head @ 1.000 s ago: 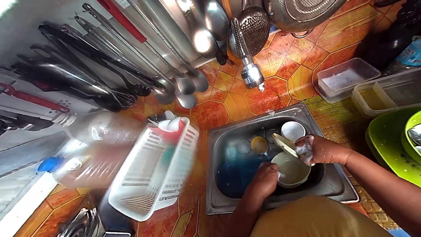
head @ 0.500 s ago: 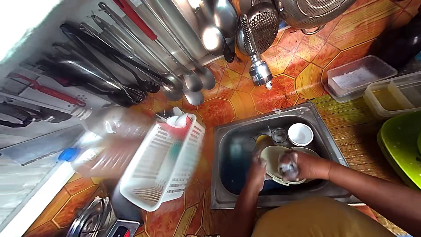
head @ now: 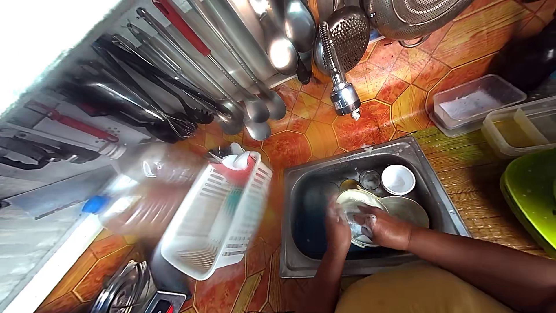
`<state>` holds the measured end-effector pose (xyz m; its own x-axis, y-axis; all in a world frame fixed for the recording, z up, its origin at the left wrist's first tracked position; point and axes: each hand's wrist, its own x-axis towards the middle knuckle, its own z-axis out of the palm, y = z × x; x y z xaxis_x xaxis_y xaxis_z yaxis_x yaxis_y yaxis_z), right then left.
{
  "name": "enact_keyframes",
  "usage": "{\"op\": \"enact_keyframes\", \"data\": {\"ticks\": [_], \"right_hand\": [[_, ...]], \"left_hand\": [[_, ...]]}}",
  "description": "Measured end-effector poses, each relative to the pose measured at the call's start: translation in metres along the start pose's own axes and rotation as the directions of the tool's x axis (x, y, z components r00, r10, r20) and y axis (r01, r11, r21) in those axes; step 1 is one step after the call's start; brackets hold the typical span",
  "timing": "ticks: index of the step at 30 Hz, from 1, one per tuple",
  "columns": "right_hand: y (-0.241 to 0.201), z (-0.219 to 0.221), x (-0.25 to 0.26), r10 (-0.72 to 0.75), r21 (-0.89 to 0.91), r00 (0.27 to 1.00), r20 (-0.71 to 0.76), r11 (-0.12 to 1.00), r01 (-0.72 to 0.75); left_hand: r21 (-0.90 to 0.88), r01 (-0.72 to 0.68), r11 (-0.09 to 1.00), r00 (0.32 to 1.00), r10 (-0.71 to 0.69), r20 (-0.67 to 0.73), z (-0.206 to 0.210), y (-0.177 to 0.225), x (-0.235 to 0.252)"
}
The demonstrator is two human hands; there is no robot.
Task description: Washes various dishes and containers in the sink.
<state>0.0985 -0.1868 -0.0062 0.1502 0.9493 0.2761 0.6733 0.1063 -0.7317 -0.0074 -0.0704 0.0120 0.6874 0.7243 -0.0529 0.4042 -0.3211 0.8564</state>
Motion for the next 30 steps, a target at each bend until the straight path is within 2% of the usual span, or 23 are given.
{"op": "enact_keyframes", "data": {"ticks": [3,6,8,10,12,15,19,20,21,22,24,25,26,28,30], "right_hand": [[0.016,0.004,0.011,-0.065,-0.264,0.984,-0.166,0.964,0.019],[0.031,-0.002,0.012,-0.061,-0.361,0.970,-0.235,0.932,-0.029],[0.035,-0.008,0.004,-0.036,-0.373,0.982,-0.183,0.927,-0.036],[0.027,-0.016,-0.006,0.060,-0.288,0.998,-0.029,0.955,-0.066],[0.011,-0.022,-0.011,0.144,-0.154,0.980,0.134,0.980,-0.123],[-0.006,-0.018,-0.014,0.164,0.047,0.961,0.223,0.983,-0.178],[-0.010,-0.012,-0.007,0.198,0.013,0.979,0.053,0.980,-0.199],[-0.011,-0.020,-0.004,0.221,0.050,0.974,0.050,0.973,-0.223],[-0.012,-0.031,-0.001,0.234,0.120,0.970,0.068,0.963,-0.241],[-0.014,-0.043,0.001,0.242,0.190,0.965,0.101,0.947,-0.257],[-0.010,-0.062,0.003,0.235,0.292,0.960,0.152,0.917,-0.271],[-0.004,-0.065,0.004,0.219,0.326,0.966,0.140,0.911,-0.254],[0.003,-0.067,0.004,0.208,0.356,0.971,0.118,0.904,-0.237],[0.017,-0.068,0.004,0.208,0.423,0.978,0.018,0.884,-0.196],[0.023,-0.072,0.003,0.272,0.488,0.946,-0.177,0.859,-0.155]], "left_hand": [[0.089,-0.026,0.996,1.000,0.025,0.009,0.001,0.007,-0.004],[0.115,-0.053,0.992,0.997,0.058,-0.043,-0.001,0.009,-0.004],[0.116,-0.050,0.992,0.993,0.061,-0.098,-0.007,0.009,0.002],[0.109,-0.017,0.994,0.992,0.031,-0.123,-0.013,0.006,0.009],[0.067,0.036,0.997,0.993,-0.028,-0.117,-0.013,0.005,0.015],[-0.072,0.132,0.989,0.991,-0.132,0.005,-0.006,0.008,0.020],[-0.290,0.351,0.890,0.929,-0.291,0.230,-0.001,0.031,0.013],[-0.323,0.382,0.866,0.910,-0.293,0.293,-0.005,0.034,0.012],[-0.344,0.371,0.863,0.894,-0.231,0.385,-0.013,0.032,0.012],[-0.323,0.293,0.900,0.877,-0.118,0.465,-0.021,0.025,0.013],[-0.230,0.043,0.972,0.826,0.095,0.555,-0.035,0.012,0.018],[-0.171,-0.037,0.985,0.801,0.132,0.584,-0.039,0.010,0.020],[-0.102,-0.073,0.992,0.782,0.120,0.612,-0.042,0.010,0.020],[0.028,-0.029,0.999,0.751,0.003,0.660,-0.042,0.013,0.017],[0.033,0.031,0.999,0.713,-0.045,0.699,-0.040,0.011,0.012]]}}
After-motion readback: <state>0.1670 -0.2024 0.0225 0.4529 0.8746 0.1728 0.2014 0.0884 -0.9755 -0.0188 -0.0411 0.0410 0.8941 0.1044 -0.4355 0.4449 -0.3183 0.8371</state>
